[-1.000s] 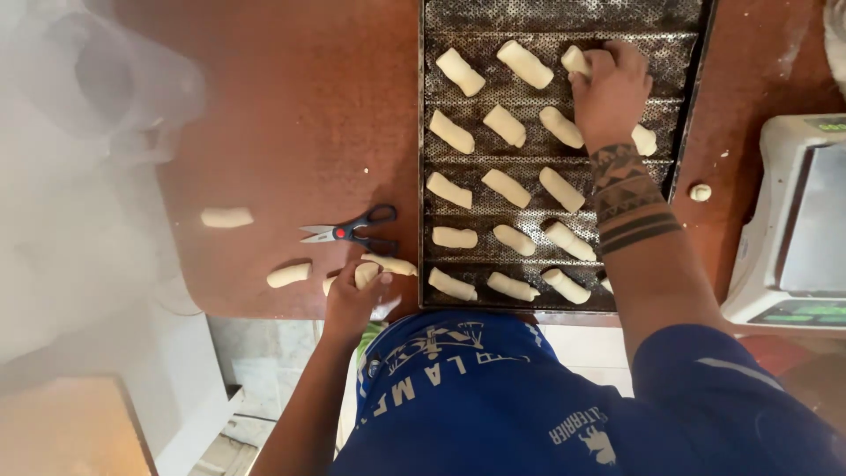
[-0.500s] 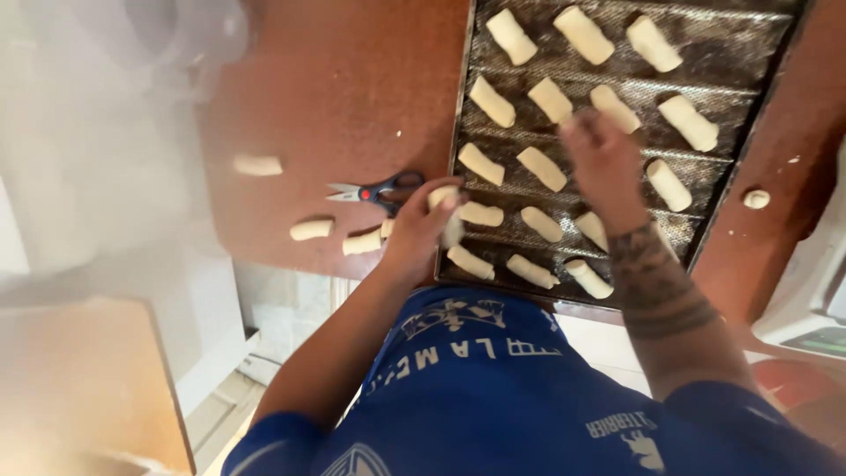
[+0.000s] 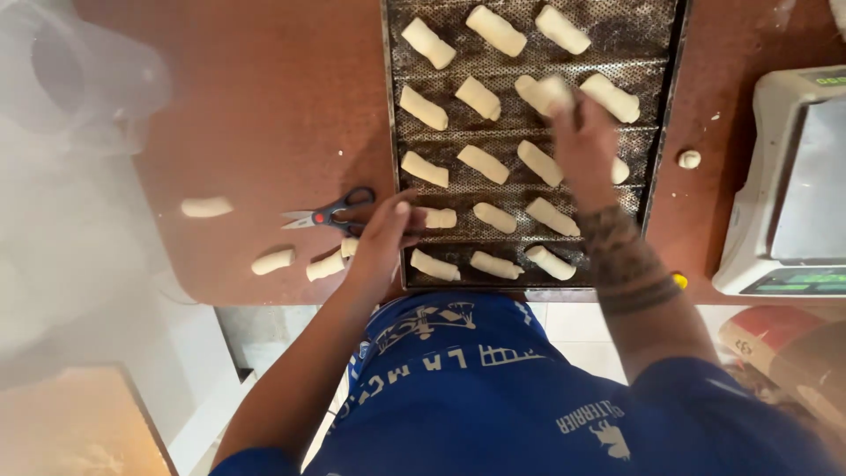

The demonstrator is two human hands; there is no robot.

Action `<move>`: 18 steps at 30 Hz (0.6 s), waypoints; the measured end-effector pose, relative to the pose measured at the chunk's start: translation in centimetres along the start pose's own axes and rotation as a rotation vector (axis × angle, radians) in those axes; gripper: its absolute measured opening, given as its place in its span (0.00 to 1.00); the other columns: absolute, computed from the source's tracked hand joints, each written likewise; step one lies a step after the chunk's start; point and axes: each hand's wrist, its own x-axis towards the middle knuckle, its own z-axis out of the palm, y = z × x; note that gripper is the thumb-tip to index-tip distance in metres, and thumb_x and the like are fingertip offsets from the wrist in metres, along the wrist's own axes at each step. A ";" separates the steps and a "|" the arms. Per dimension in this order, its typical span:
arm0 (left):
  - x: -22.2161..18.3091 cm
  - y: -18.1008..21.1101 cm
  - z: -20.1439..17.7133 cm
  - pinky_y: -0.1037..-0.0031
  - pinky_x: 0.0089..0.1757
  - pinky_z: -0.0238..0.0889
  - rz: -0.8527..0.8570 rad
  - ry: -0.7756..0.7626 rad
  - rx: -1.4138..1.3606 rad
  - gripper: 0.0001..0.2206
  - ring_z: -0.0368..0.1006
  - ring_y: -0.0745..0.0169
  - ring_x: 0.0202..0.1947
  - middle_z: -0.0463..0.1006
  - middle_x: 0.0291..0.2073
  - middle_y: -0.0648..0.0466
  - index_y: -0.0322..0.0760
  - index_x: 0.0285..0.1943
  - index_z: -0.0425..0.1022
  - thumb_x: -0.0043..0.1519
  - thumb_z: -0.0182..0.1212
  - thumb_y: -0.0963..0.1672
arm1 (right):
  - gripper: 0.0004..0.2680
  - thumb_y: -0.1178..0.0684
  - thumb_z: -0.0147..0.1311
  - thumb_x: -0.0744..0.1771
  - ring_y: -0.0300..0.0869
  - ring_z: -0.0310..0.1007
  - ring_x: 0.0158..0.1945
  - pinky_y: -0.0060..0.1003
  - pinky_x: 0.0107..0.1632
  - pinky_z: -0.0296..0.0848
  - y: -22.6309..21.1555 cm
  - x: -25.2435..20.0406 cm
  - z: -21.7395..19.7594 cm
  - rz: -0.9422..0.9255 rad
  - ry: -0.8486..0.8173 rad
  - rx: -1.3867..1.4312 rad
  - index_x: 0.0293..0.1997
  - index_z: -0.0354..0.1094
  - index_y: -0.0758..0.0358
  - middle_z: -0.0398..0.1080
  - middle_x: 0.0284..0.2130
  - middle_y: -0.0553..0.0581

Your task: Cutting long rolls of dough into smaller pieces using scissors and arranging them on a baking tray

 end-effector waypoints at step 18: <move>-1.9 -4.1 -6.3 0.71 0.47 0.68 -0.317 0.301 -0.051 0.17 0.76 0.62 0.42 0.81 0.43 0.53 0.40 0.64 0.74 0.68 0.50 0.47 | 0.12 0.55 0.72 0.65 0.49 0.68 0.46 0.51 0.51 0.57 6.6 13.1 -4.0 -0.640 0.643 -1.116 0.53 0.79 0.58 0.72 0.46 0.53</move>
